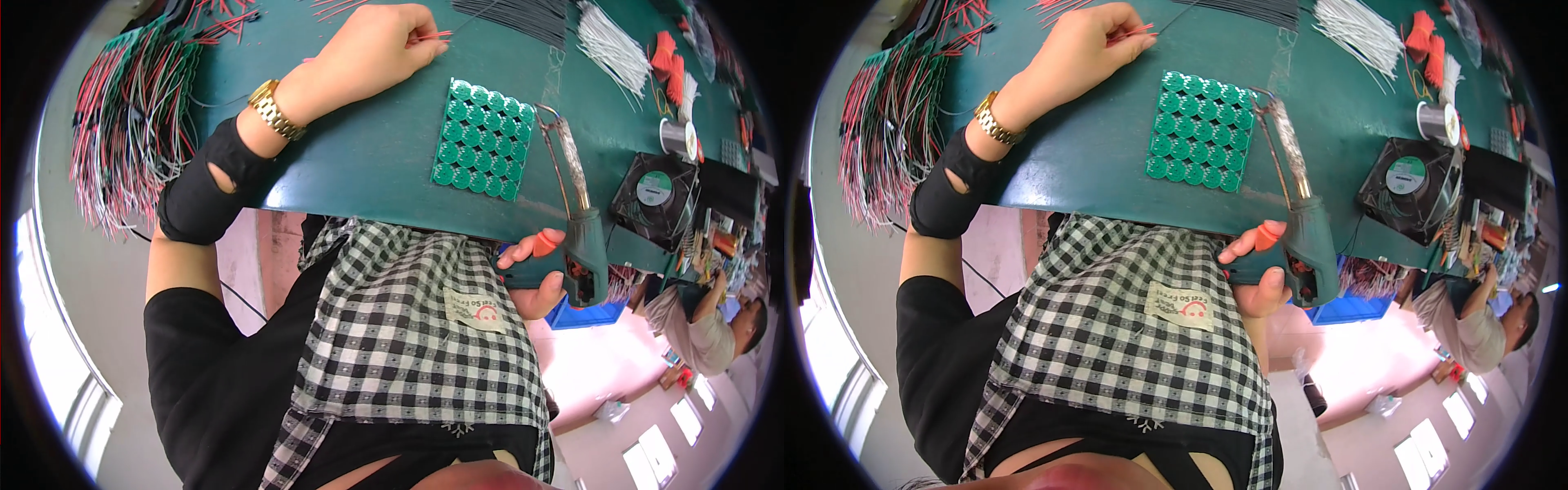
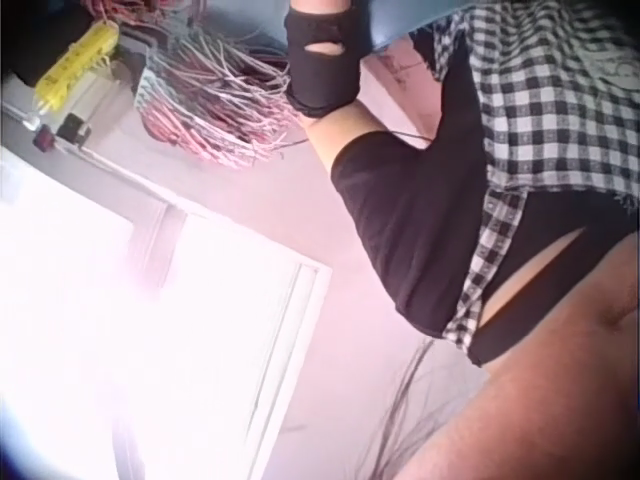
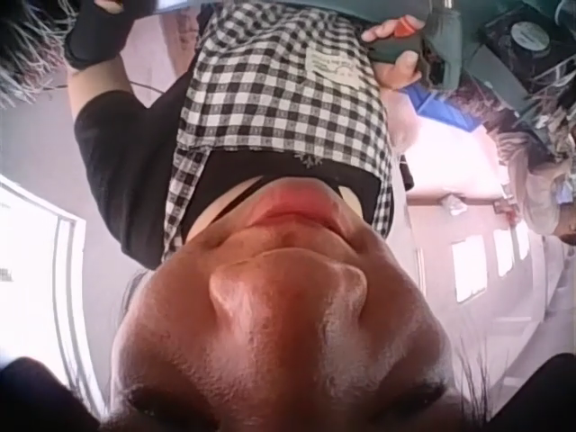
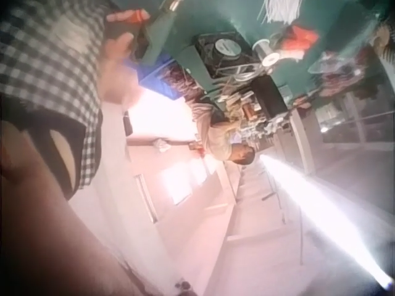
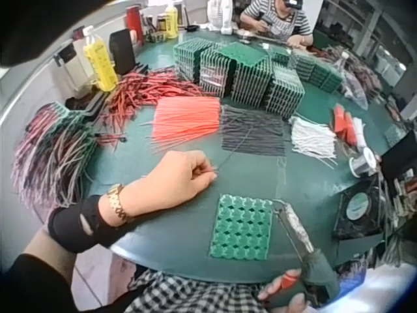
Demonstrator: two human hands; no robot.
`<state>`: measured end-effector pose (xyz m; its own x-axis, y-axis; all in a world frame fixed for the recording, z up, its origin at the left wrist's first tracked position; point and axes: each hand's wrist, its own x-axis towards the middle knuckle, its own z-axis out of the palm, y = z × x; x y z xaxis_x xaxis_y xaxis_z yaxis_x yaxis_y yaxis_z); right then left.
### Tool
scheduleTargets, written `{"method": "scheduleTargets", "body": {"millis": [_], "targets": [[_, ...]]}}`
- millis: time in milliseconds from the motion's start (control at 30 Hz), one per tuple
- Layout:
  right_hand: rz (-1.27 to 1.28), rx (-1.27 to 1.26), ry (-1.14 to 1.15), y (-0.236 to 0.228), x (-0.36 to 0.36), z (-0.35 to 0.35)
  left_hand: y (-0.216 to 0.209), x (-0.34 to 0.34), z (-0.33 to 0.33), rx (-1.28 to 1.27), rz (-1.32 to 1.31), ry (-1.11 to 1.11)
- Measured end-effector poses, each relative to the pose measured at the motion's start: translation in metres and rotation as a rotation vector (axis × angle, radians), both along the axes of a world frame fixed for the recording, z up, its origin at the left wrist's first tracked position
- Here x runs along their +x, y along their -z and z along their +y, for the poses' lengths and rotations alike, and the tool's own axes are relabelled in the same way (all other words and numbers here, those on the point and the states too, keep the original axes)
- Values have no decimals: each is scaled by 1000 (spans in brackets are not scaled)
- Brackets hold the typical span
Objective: The person solders wires to a circuit board using a soldering iron, sets the completed assembly aside, and then aligns and solders wires onto a new circuit board.
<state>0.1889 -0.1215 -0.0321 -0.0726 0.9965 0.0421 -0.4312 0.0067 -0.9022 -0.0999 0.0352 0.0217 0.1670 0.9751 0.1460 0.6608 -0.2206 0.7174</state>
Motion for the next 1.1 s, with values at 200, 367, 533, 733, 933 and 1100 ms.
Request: {"method": "scheduleTargets", "body": {"millis": [200, 367, 533, 733, 933, 1100], "targets": [[-11, -20, -42, -15, -19, 7, 20, 4, 1, -60, -59, 124], [-67, -120, -66, -19, -24, 10, 13, 14, -5, -182, -67, 77], [-144, -129, -88, -20, -26, 9, 17, 16, -7, -199, -84, 87], [-294, -93, -117, -31, -30, 14, 17, 15, -8, -169, -26, 102], [-363, -151, -175, -35, -30, 12, 24, 19, -6, -82, -94, 72], [-360, -178, -190, -42, -32, 14, 26, 17, -7, -81, -99, 60]]}}
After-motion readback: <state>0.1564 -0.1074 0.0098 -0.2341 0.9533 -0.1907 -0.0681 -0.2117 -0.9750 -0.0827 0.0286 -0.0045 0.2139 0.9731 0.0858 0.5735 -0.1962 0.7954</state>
